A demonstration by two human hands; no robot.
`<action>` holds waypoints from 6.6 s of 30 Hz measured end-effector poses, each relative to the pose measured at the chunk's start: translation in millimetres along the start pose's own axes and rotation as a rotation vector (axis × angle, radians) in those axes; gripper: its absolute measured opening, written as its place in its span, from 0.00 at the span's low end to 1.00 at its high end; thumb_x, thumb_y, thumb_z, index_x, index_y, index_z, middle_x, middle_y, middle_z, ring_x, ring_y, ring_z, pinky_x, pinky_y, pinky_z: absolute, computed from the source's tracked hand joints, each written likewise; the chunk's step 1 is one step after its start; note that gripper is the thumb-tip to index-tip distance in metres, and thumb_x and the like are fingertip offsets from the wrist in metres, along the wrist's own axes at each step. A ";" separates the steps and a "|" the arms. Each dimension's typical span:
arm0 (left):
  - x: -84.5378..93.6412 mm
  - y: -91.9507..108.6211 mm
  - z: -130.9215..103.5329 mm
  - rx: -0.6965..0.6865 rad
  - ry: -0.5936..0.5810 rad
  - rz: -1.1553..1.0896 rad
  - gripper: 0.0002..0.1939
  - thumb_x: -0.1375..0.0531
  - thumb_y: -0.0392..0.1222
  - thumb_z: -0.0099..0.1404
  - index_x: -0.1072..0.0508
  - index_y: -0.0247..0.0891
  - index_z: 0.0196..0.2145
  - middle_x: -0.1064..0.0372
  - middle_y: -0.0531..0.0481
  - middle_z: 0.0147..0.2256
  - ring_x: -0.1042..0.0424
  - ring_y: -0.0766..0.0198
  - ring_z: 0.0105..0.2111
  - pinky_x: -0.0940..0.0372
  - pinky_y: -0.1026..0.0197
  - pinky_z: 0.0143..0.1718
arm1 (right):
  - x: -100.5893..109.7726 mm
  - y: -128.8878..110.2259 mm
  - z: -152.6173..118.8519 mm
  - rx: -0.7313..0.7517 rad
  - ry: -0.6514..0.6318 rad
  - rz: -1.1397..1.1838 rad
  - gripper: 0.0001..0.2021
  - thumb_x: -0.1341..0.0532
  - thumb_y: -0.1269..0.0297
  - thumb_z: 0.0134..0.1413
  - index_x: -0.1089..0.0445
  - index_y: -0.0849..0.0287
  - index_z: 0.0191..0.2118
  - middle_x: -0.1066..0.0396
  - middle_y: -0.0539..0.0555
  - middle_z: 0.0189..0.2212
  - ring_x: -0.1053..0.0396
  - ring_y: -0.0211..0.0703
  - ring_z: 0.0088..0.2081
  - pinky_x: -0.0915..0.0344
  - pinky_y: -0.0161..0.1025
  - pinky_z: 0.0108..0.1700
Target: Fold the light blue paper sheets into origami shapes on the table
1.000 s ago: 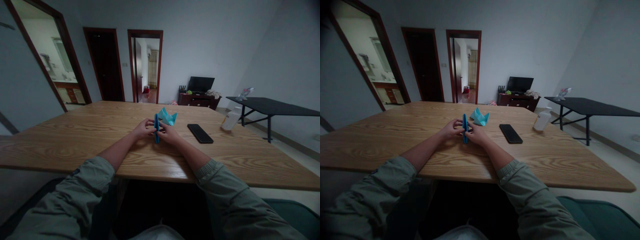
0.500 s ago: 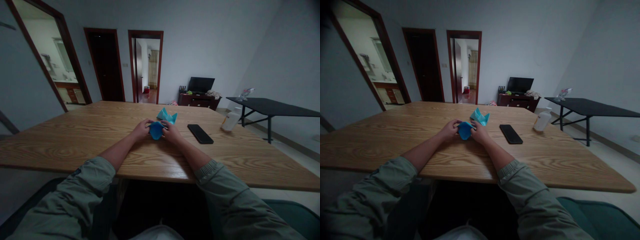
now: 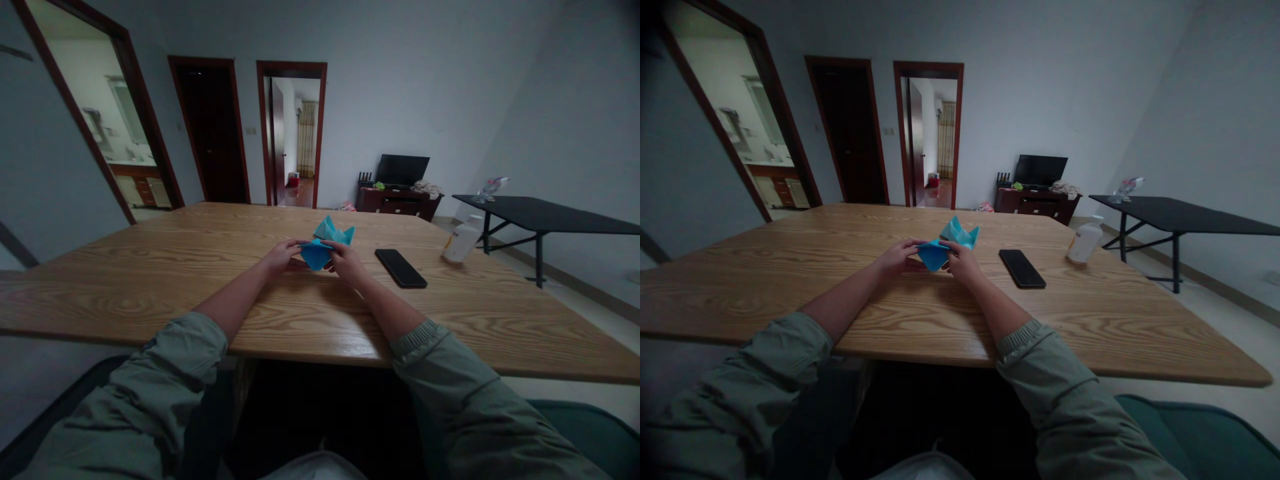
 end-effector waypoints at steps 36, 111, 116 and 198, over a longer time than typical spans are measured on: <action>3.5 -14.8 9.2 -0.354 -0.021 0.471 0.25 0.35 0.37 0.47 0.31 0.35 0.45 0.28 0.49 0.36 0.29 0.61 0.34 0.35 0.61 0.37 | -0.4 7.0 2.4 0.176 -0.185 -0.135 0.14 0.41 0.59 0.50 0.27 0.64 0.37 0.29 0.50 0.29 0.35 0.39 0.31 0.38 0.37 0.38; -3.4 -5.0 -3.4 -0.128 -0.163 0.140 0.31 0.29 0.49 0.43 0.26 0.28 0.43 0.25 0.39 0.37 0.27 0.58 0.35 0.32 0.57 0.37 | -4.0 6.5 -3.1 -0.039 -0.213 0.232 0.13 0.34 0.58 0.39 0.34 0.61 0.26 0.35 0.47 0.22 0.41 0.33 0.23 0.43 0.34 0.28; -3.8 0.0 -6.1 -0.138 -0.118 0.240 0.32 0.29 0.50 0.42 0.27 0.31 0.43 0.26 0.43 0.34 0.27 0.58 0.34 0.31 0.58 0.34 | -1.6 8.9 -1.2 -0.006 -0.206 0.096 0.13 0.34 0.57 0.39 0.33 0.62 0.26 0.36 0.47 0.20 0.41 0.34 0.23 0.44 0.34 0.27; 7.4 16.7 -19.0 -0.289 -0.090 1.301 0.18 0.44 0.42 0.58 0.30 0.43 0.47 0.26 0.50 0.42 0.28 0.61 0.38 0.37 0.63 0.39 | 3.0 4.8 6.8 0.076 0.085 -0.725 0.16 0.41 0.49 0.54 0.28 0.58 0.33 0.27 0.53 0.30 0.33 0.41 0.30 0.41 0.34 0.31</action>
Point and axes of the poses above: each hand's wrist, its own z-axis towards the middle knuckle, its own x-axis out of the back of the hand, y = z × x, the point moved 1 cm from there along z, towards the middle knuckle
